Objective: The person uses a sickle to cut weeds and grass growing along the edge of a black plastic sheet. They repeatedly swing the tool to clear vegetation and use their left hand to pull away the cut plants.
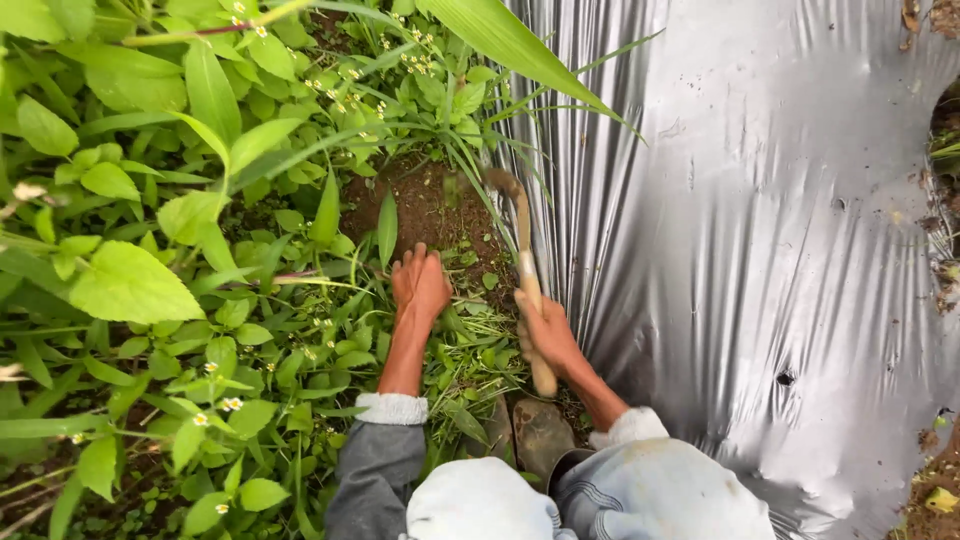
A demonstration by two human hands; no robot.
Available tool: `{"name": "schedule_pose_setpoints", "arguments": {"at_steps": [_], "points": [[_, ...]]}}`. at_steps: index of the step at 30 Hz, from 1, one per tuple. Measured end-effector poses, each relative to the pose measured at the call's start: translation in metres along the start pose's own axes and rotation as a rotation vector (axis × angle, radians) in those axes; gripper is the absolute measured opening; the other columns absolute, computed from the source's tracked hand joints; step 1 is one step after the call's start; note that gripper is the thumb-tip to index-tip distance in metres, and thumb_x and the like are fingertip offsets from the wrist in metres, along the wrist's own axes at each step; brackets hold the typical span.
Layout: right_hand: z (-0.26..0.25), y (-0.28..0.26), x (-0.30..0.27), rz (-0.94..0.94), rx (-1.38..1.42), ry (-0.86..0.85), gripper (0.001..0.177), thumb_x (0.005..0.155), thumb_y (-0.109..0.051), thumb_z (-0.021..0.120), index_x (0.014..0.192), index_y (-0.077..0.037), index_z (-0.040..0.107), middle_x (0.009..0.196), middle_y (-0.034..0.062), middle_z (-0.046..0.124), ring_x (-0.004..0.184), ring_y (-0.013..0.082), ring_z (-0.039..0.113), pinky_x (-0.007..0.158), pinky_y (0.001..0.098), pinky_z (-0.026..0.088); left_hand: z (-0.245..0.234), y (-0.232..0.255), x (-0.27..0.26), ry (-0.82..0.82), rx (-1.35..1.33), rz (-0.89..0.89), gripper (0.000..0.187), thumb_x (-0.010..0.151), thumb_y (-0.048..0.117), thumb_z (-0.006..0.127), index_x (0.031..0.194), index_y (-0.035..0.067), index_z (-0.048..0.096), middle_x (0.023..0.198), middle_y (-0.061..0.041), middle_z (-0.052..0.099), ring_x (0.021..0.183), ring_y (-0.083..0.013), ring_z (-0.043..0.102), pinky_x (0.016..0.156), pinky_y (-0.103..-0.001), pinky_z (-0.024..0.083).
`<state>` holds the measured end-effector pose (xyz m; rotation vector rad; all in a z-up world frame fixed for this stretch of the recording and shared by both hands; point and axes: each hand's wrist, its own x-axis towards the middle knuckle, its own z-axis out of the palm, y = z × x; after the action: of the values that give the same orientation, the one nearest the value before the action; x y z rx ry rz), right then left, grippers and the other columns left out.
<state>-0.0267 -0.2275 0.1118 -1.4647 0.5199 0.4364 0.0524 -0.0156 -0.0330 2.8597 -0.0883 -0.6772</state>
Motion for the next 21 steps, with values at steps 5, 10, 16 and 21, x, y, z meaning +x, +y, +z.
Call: {"name": "schedule_pose_setpoints", "arguments": {"at_steps": [5,10,16,21], "points": [[-0.002,0.006,-0.012,0.129,-0.059,0.067,0.032,0.109,-0.03,0.049,0.088,-0.007,0.056,0.052,-0.0003,0.05,0.036,0.0115,0.049,0.031,0.0242,0.045,-0.004,-0.015,0.001,0.058,-0.196,-0.103,0.043,0.083,0.022,0.081,0.122,0.009,0.071,0.13,-0.016,0.063,0.115,-0.031,0.067,0.108,-0.057,0.045],[0.012,-0.015,0.011,-0.011,-0.159,0.079,0.037,0.109,-0.035,0.048,0.09,-0.004,0.053,0.056,0.0004,0.051,0.042,0.0102,0.05,0.038,0.0236,0.048,-0.01,-0.008,-0.002,0.113,-0.262,-0.074,0.039,0.079,0.016,0.082,0.115,0.005,0.071,0.121,-0.016,0.057,0.104,-0.0355,0.068,0.095,-0.051,0.051],[0.017,0.008,0.012,0.038,-0.222,0.073,0.038,0.108,-0.038,0.051,0.094,-0.003,0.057,0.056,0.0032,0.054,0.041,0.0129,0.053,0.036,0.0267,0.05,-0.001,-0.013,0.001,0.249,-0.32,-0.071,0.028,0.082,0.018,0.077,0.107,0.006,0.071,0.113,-0.015,0.055,0.095,-0.0359,0.067,0.085,-0.049,0.051],[0.024,-0.014,0.014,-0.034,-0.269,0.09,0.04,0.11,-0.037,0.047,0.094,-0.001,0.056,0.056,0.0047,0.054,0.041,0.014,0.054,0.037,0.0285,0.051,0.007,-0.013,0.002,0.255,-0.277,-0.065,0.024,0.082,0.021,0.075,0.102,0.008,0.069,0.111,-0.013,0.054,0.1,-0.0354,0.066,0.085,-0.049,0.051]]}}
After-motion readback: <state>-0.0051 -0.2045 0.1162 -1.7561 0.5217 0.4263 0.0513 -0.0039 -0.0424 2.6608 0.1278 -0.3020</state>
